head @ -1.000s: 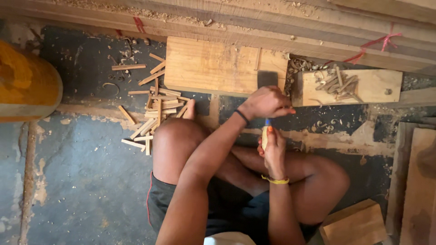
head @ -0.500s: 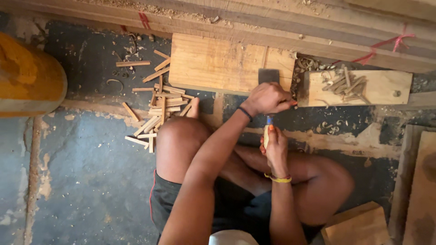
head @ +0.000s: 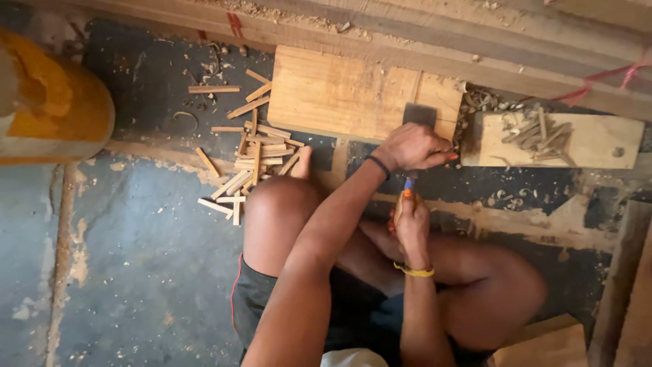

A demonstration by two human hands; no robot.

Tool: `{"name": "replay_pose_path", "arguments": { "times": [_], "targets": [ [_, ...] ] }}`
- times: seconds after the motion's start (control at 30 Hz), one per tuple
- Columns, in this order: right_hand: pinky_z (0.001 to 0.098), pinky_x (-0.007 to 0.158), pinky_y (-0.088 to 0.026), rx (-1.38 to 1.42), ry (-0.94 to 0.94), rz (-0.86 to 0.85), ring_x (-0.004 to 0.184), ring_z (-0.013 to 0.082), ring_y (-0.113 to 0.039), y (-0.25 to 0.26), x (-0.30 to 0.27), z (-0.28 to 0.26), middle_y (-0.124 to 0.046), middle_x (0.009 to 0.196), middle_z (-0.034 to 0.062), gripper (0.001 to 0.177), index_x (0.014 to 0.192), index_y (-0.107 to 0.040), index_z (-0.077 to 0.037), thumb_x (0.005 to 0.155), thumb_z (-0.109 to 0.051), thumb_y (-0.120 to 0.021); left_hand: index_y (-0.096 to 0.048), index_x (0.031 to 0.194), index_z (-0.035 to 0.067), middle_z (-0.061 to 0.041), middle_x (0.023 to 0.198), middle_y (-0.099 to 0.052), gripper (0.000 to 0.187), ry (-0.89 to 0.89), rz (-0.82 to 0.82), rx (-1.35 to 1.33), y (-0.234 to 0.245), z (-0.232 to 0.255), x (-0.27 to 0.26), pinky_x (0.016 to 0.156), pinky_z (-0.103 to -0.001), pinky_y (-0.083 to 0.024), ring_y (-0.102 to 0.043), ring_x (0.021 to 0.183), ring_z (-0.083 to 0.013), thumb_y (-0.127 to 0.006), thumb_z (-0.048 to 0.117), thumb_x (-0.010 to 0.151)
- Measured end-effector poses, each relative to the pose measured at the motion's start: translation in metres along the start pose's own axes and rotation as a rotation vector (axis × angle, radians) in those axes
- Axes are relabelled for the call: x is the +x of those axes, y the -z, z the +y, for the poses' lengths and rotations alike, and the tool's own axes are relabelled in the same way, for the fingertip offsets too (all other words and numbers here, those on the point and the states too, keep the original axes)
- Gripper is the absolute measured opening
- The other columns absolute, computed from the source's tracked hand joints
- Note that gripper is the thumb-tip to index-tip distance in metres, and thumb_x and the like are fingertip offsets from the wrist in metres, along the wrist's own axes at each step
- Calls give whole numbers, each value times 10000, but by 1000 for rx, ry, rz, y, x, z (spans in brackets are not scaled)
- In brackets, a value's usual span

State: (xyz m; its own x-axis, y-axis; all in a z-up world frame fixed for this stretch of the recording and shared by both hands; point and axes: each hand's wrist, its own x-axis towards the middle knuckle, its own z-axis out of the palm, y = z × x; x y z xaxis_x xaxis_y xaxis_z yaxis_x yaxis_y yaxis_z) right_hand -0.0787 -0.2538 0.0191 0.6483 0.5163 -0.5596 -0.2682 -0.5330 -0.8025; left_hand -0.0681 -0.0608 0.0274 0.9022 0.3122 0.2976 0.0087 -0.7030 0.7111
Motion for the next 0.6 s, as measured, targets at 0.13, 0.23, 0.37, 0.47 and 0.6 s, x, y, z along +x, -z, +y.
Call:
{"name": "replay_pose_path", "arguments": {
  "times": [0.13, 0.23, 0.37, 0.47, 0.6],
  "targets": [
    [272, 335, -377, -53, 34, -7, 390, 127, -485, -4, 3, -8, -550, 623, 46, 372, 937, -552, -95, 1060, -429, -443, -723, 803, 189, -93, 707, -716, 315, -58, 13, -60, 1, -9, 6, 597, -477, -538, -690, 661, -344, -616, 451, 942],
    [268, 342, -360, -40, 14, 1, 407, 121, -481, -5, 14, -19, -546, 630, 44, 385, 941, -547, -83, 1075, -430, -446, -726, 811, 200, -87, 698, -712, 279, -70, 22, -66, 8, -16, 19, 596, -467, -538, -688, 641, -337, -614, 426, 930],
    [270, 352, -350, -2, 55, -20, 426, 120, -478, -8, 33, -25, -516, 635, 42, 408, 928, -518, -58, 1106, -420, -460, -691, 722, 156, -104, 645, -688, 402, 48, -31, 23, 12, -21, 33, 560, -471, -523, -671, 625, -358, -649, 501, 923],
    [272, 352, -383, 17, 22, -5, 404, 124, -483, -9, 47, -27, -537, 618, 33, 338, 963, -546, -98, 1063, -410, -463, -694, 742, 161, -85, 659, -698, 376, -39, -18, -35, 12, -36, 46, 590, -465, -528, -687, 637, -339, -649, 484, 928],
    [283, 359, -387, -2, 60, -20, 416, 123, -492, -11, 59, -32, -539, 625, 33, 376, 961, -538, -77, 1073, -424, -447, -710, 732, 156, -98, 649, -697, 398, 4, -37, 24, 10, -41, 55, 609, -466, -536, -681, 629, -347, -661, 501, 925]
  ]
}}
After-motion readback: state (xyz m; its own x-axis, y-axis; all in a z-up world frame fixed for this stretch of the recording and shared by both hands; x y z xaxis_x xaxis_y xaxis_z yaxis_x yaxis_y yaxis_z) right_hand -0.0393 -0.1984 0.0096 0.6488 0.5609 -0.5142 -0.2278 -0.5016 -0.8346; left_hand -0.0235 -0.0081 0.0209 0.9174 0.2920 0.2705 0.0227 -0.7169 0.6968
